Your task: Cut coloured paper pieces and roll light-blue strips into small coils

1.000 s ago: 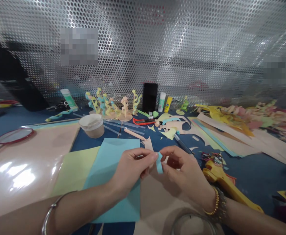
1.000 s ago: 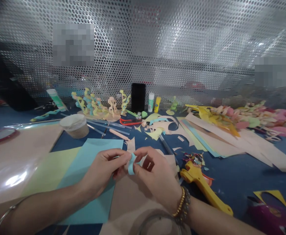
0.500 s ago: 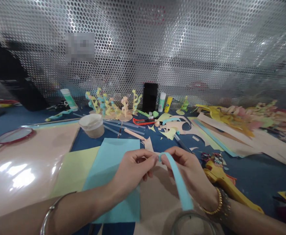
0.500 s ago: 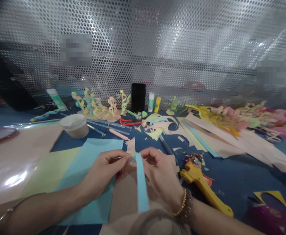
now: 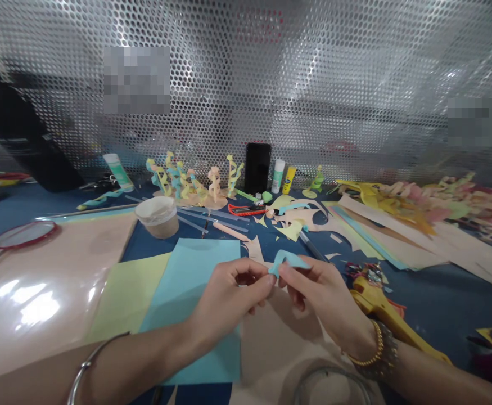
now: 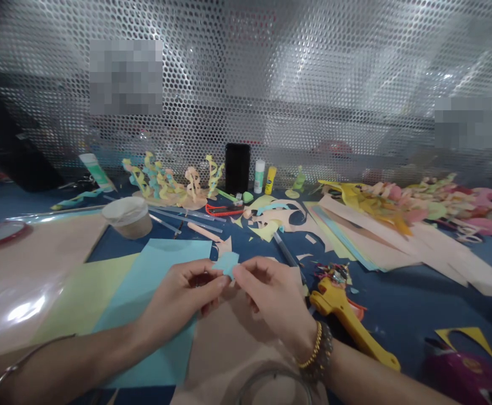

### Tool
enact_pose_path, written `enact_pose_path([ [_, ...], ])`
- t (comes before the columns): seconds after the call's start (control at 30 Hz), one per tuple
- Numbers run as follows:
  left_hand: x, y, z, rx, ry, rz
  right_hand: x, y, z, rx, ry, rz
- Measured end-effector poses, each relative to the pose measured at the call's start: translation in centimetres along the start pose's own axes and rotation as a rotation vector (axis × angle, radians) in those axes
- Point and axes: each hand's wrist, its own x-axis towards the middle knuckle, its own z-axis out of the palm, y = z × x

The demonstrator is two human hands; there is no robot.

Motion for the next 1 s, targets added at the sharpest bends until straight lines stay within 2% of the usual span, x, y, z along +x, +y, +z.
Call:
enact_pose_path([
  [0.17,0.05,0.51,0.09,-0.035,0.023,-0.024,0.02,-0.38,-0.08,-0.215,0.058,-0.103],
  [0.3,0.06,0.59,0.06,-0.047,0.007,-0.025,0.04,-0.58,-0.14,-0.305,0.087,-0.113],
  [0.53,0.30,0.14,0.01,-0.101,0.042,-0.036,-0.03,-0.69,-0.27,-0.216,-0.002,-0.091],
  [0.73,0.39,-0.11,-0.01,-0.133,0.054,-0.026,-0.11,-1.02,0.00,-0.267,0.040,-0.070],
  [1.0,0.30,0.27,0.06,-0.137,0.082,-0.015,-0.22,-0.53,0.19,-0.300,0.039,-0.150],
])
